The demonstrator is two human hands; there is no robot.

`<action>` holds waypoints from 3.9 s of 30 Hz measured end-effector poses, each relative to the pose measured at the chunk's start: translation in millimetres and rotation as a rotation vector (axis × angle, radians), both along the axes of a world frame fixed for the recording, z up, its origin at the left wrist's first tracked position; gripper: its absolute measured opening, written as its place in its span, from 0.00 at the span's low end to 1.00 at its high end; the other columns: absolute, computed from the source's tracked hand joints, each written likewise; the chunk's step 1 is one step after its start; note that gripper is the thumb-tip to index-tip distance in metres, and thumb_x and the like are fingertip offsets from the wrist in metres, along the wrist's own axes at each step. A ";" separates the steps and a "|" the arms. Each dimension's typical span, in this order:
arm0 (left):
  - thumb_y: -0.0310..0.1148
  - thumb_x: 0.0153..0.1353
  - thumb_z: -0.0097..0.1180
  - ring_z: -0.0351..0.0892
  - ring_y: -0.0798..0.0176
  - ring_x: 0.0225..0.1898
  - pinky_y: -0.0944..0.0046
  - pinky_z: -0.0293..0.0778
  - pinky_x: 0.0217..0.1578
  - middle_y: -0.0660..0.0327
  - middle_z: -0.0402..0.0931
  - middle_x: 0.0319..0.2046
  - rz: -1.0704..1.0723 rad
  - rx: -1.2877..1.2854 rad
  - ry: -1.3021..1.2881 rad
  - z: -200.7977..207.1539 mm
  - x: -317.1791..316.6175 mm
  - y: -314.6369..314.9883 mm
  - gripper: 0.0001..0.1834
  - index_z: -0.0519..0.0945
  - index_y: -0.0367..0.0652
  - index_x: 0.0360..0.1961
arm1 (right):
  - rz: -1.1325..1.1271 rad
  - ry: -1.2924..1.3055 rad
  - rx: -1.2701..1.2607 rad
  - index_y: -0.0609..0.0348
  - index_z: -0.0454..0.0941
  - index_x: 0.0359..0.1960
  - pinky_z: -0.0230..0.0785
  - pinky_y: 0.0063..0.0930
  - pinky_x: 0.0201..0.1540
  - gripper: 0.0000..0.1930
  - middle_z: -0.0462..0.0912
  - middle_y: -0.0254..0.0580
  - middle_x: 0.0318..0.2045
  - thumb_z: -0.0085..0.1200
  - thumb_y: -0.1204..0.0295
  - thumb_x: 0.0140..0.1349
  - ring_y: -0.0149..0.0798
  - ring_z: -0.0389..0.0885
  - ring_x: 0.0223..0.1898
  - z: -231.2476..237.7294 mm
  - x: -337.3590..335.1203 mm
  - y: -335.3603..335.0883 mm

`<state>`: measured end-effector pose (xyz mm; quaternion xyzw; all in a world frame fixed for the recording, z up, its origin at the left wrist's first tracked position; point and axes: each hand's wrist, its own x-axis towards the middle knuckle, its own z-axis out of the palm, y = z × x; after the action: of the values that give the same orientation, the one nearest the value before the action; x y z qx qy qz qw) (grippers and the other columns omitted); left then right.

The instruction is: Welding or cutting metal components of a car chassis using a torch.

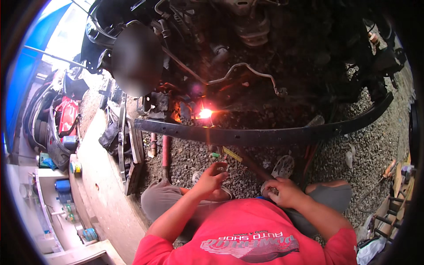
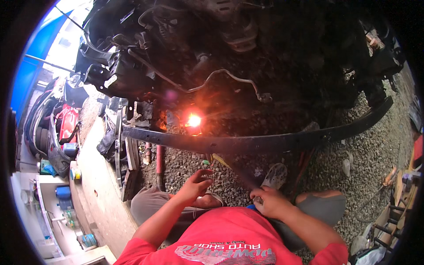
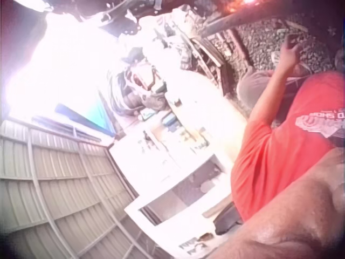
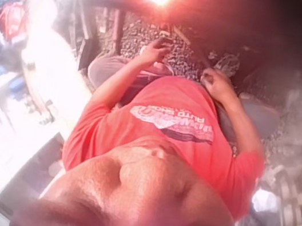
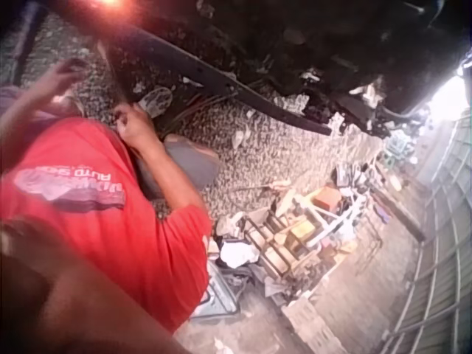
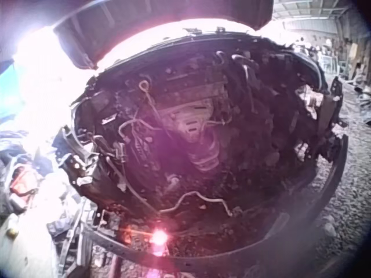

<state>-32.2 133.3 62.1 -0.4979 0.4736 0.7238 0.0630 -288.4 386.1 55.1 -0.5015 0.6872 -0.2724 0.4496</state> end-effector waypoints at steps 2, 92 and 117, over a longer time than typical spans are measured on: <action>0.29 0.78 0.65 0.72 0.76 0.34 0.71 0.70 0.31 0.64 0.83 0.50 0.044 -0.102 0.014 9.6 22.1 -5.0 0.29 0.74 0.52 0.77 | -0.023 -0.026 0.005 0.50 0.87 0.52 0.82 0.49 0.54 0.13 0.88 0.52 0.47 0.68 0.68 0.68 0.59 0.90 0.48 2.1 -4.7 4.9; 0.22 0.57 0.63 0.85 0.48 0.35 0.53 0.78 0.36 0.53 0.88 0.35 -0.780 -1.914 0.283 123.9 -86.1 -148.7 0.14 0.89 0.38 0.44 | -0.346 -0.677 0.112 0.54 0.77 0.42 0.78 0.34 0.26 0.08 0.83 0.36 0.29 0.67 0.72 0.72 0.32 0.87 0.22 -28.2 18.3 -91.7; 0.24 0.54 0.64 0.84 0.49 0.34 0.53 0.79 0.36 0.56 0.85 0.33 -0.765 -1.958 0.281 122.2 -85.4 -148.8 0.15 0.90 0.42 0.44 | -0.352 -0.769 0.172 0.54 0.77 0.44 0.75 0.31 0.24 0.08 0.79 0.34 0.28 0.65 0.71 0.74 0.30 0.84 0.22 -22.4 18.4 -78.5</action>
<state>-117.6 -15.5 184.2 -0.0614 0.9784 0.0097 -0.1973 -270.0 307.5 32.7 -0.1992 0.5648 -0.4538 0.6598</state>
